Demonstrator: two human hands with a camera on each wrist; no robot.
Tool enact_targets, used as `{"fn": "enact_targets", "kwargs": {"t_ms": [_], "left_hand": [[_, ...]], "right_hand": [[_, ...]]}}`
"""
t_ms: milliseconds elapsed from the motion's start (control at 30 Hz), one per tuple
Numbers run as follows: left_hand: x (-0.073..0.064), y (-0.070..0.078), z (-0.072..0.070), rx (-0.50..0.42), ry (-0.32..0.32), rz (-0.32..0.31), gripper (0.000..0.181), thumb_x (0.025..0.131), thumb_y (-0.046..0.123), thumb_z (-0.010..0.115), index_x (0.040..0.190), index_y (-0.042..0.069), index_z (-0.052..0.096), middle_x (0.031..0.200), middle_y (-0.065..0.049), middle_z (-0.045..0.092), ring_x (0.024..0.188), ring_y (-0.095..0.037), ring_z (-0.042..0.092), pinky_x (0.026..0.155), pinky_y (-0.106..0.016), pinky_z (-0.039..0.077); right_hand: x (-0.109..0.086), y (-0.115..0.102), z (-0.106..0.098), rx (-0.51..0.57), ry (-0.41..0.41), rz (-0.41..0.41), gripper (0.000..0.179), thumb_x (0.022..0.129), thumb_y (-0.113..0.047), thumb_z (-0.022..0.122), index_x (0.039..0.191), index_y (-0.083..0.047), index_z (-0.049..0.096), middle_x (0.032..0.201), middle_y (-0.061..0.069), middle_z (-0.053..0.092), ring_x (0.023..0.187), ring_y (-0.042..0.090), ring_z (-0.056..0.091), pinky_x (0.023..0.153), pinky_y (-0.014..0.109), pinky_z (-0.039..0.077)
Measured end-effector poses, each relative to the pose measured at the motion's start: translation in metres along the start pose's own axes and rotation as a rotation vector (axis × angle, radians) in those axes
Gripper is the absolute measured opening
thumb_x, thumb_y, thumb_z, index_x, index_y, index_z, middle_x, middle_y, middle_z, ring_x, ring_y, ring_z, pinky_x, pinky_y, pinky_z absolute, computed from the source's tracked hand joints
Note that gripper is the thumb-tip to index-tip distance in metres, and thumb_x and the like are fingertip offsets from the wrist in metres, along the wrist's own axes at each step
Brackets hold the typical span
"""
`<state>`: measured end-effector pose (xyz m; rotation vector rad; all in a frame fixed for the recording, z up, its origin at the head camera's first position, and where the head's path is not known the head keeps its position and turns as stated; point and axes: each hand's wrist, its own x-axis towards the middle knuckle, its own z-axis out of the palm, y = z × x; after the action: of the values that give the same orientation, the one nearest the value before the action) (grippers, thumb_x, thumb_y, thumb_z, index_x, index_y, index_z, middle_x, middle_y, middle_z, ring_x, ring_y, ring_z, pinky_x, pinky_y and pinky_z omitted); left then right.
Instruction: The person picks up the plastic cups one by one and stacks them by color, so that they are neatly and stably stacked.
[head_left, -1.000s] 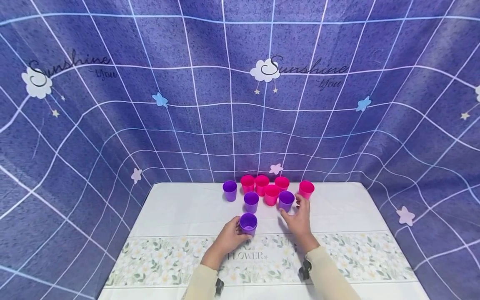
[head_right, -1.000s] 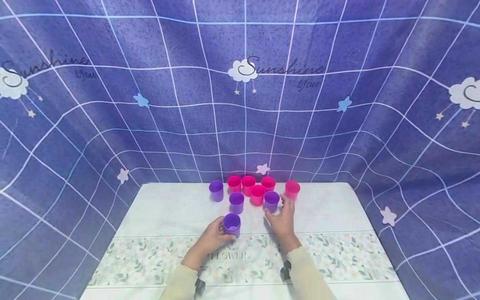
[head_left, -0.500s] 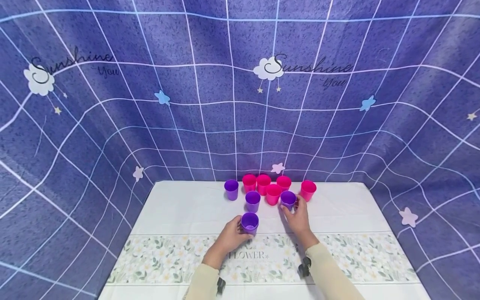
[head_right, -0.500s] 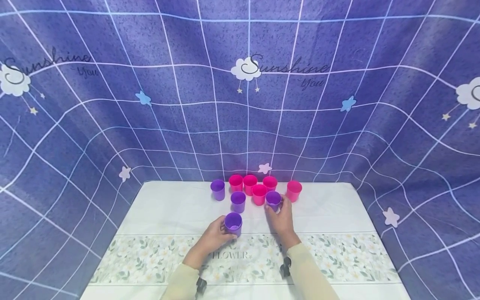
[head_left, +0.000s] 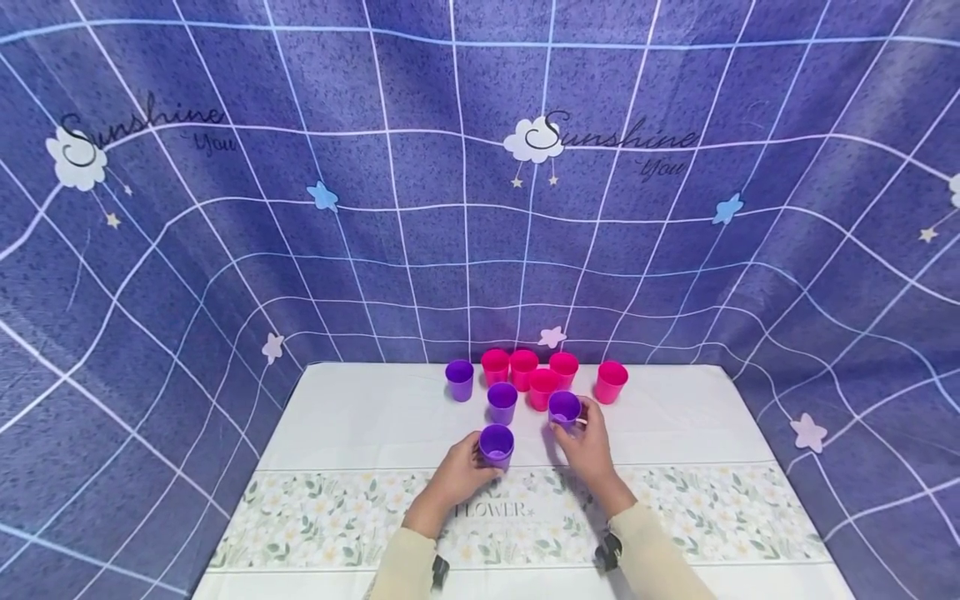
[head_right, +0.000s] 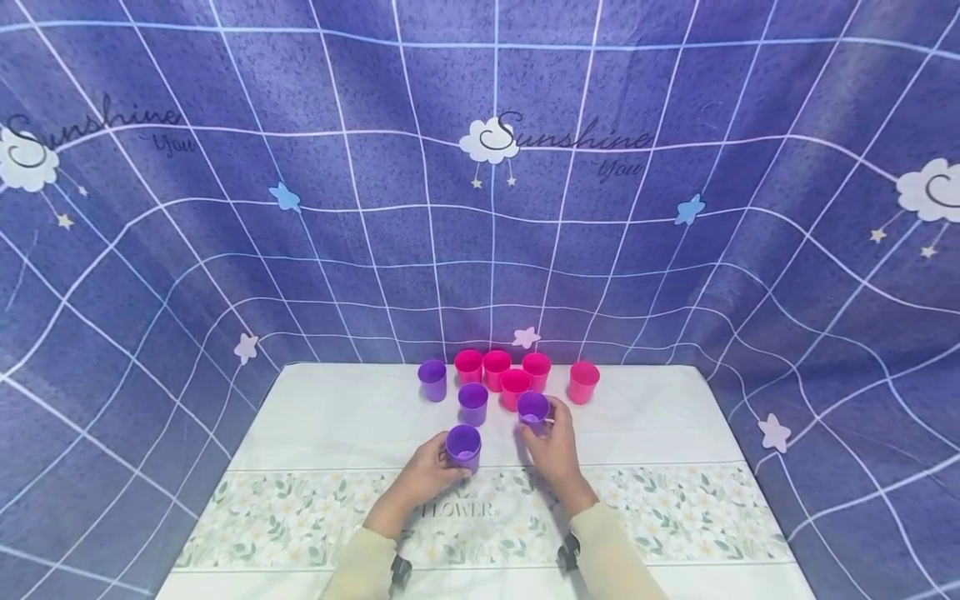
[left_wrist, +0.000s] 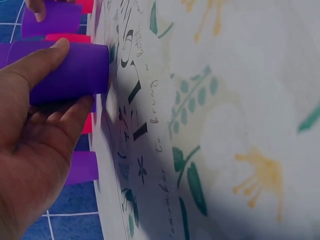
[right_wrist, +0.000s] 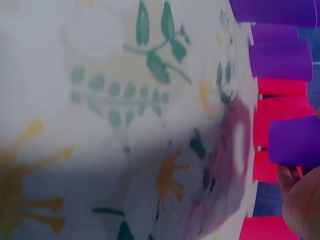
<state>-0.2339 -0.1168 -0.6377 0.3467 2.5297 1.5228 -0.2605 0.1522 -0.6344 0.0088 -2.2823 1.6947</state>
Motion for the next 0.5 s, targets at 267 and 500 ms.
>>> {"fn": "enact_targets", "kwargs": {"t_ms": [267, 500], "left_hand": [[-0.001, 0.000, 0.001, 0.021, 0.007, 0.015, 0.068, 0.086, 0.020, 0.087, 0.146, 0.010, 0.056, 0.143, -0.013, 0.068, 0.135, -0.031, 0.066, 0.119, -0.049, 0.051], [-0.001, -0.001, 0.001, 0.030, 0.013, 0.036, 0.066, 0.086, 0.018, 0.087, 0.144, 0.009, 0.057, 0.140, -0.012, 0.070, 0.131, -0.030, 0.068, 0.116, -0.049, 0.054]], "right_hand": [[-0.011, -0.020, 0.009, 0.007, -0.009, -0.062, 0.068, 0.085, -0.006, 0.087, 0.142, -0.003, 0.050, 0.133, 0.016, 0.063, 0.120, 0.029, 0.064, 0.102, 0.037, 0.060], [-0.016, -0.046, 0.016, 0.101, -0.018, -0.089, 0.070, 0.081, 0.000, 0.089, 0.141, -0.004, 0.053, 0.129, 0.014, 0.066, 0.113, 0.028, 0.065, 0.100, 0.028, 0.059]]}}
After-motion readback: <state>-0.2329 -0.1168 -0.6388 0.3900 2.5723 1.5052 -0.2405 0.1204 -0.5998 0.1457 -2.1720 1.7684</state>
